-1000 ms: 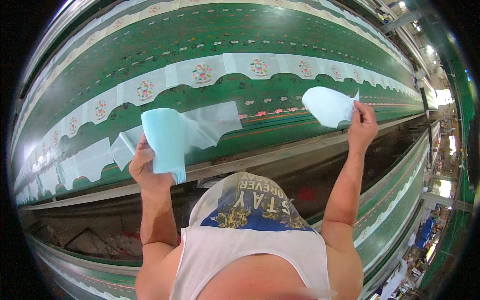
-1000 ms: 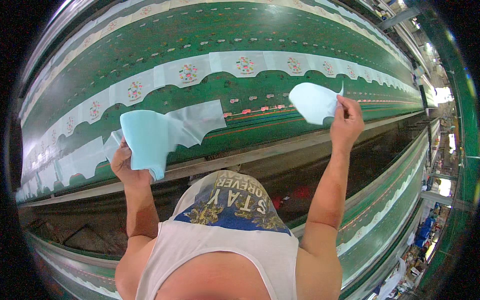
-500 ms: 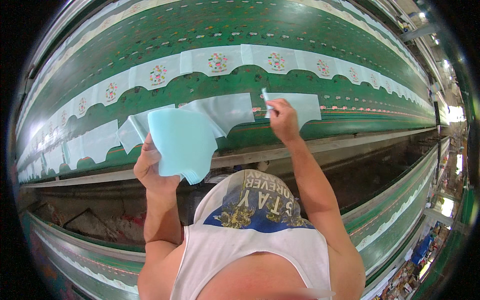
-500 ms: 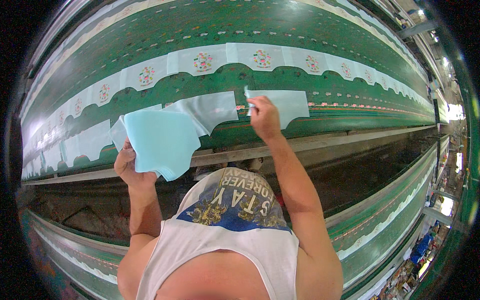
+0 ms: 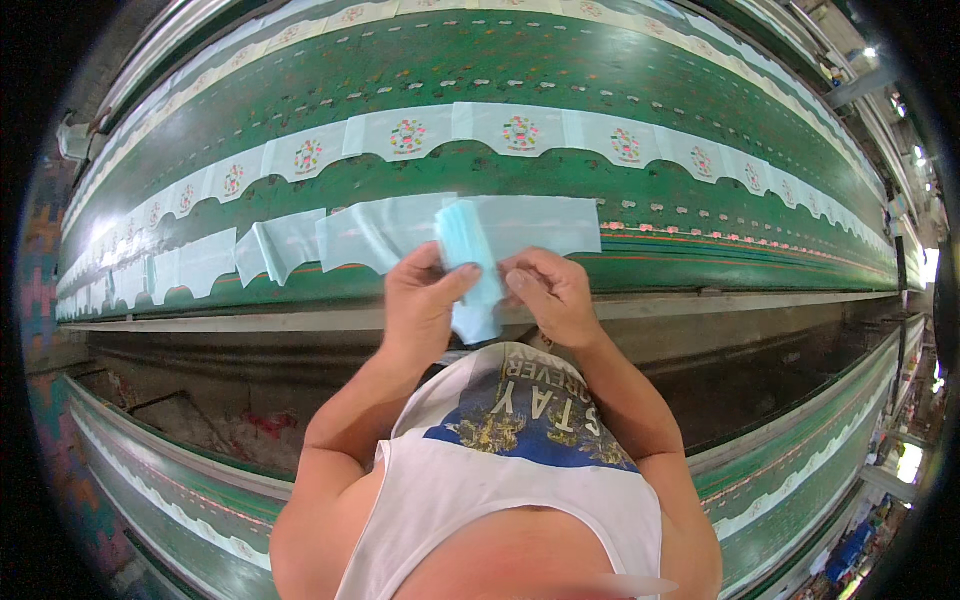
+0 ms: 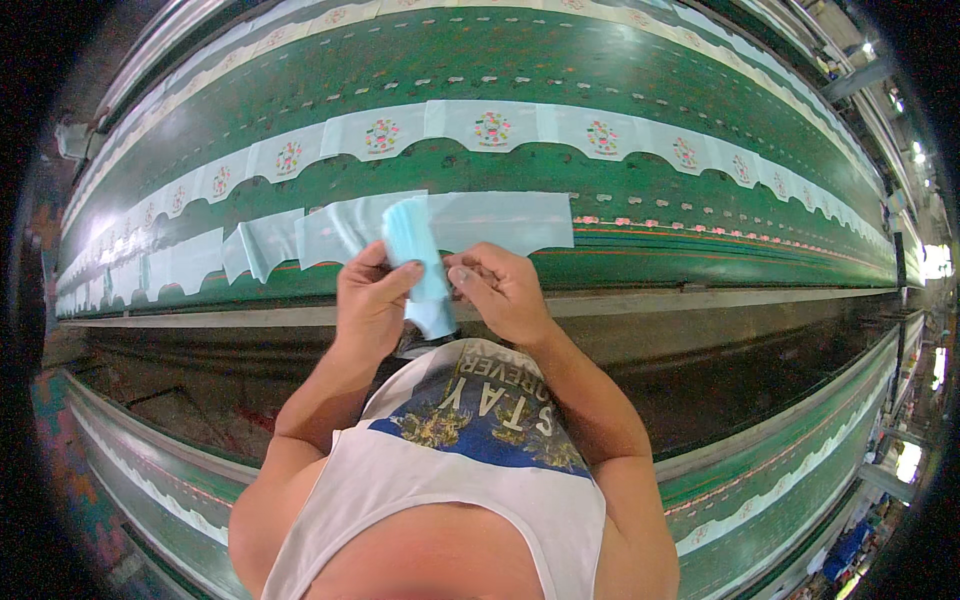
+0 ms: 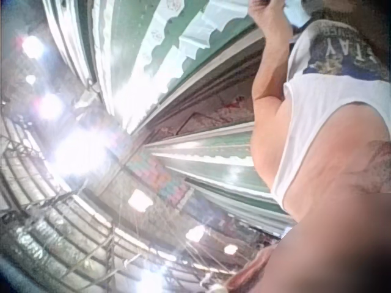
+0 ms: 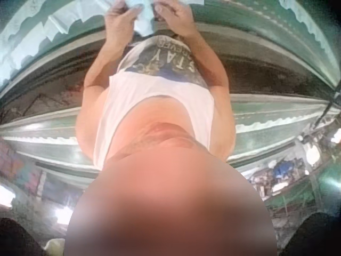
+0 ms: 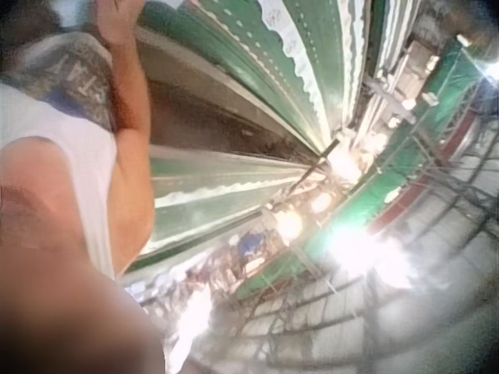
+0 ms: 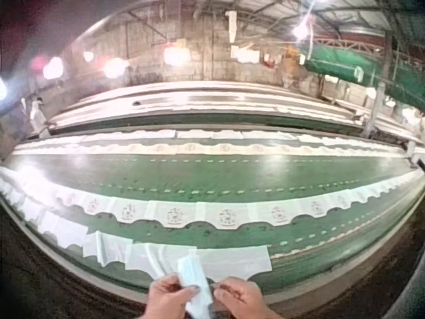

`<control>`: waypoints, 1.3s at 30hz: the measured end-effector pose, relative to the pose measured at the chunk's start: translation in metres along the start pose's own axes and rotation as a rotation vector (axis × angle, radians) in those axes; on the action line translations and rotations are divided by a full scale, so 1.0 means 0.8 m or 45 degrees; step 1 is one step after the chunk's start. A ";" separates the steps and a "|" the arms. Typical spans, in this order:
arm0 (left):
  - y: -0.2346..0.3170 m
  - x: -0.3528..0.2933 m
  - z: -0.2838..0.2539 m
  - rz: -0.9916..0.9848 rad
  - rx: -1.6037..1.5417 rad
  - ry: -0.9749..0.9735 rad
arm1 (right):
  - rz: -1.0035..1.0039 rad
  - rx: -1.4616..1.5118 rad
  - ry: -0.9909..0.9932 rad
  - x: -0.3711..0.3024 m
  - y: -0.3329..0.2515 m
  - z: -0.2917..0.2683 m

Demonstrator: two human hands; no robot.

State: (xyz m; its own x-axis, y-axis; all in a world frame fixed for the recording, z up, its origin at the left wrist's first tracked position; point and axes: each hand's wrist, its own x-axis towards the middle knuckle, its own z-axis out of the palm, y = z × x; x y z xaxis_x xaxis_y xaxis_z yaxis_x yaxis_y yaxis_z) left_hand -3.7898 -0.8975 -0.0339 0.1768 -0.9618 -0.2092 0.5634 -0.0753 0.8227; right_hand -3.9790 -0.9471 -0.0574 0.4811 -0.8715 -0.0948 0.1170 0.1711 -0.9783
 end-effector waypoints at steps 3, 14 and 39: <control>-0.045 0.001 0.048 -0.003 0.171 -0.072 | -0.220 -0.308 0.144 -0.029 -0.024 -0.047; -0.106 0.008 0.147 -0.029 0.281 -0.015 | -0.066 0.242 0.127 -0.053 -0.007 -0.179; -0.026 0.108 0.094 0.123 -0.572 -0.032 | -0.139 -1.224 1.002 -0.035 0.073 -0.460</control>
State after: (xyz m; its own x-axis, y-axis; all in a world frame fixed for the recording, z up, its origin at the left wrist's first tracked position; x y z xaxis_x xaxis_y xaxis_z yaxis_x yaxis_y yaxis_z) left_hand -3.8469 -0.9989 -0.0292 0.2292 -0.9652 -0.1258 0.8405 0.1311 0.5257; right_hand -4.3052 -1.0816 -0.1796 -0.1803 -0.9551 0.2353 -0.7183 -0.0356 -0.6948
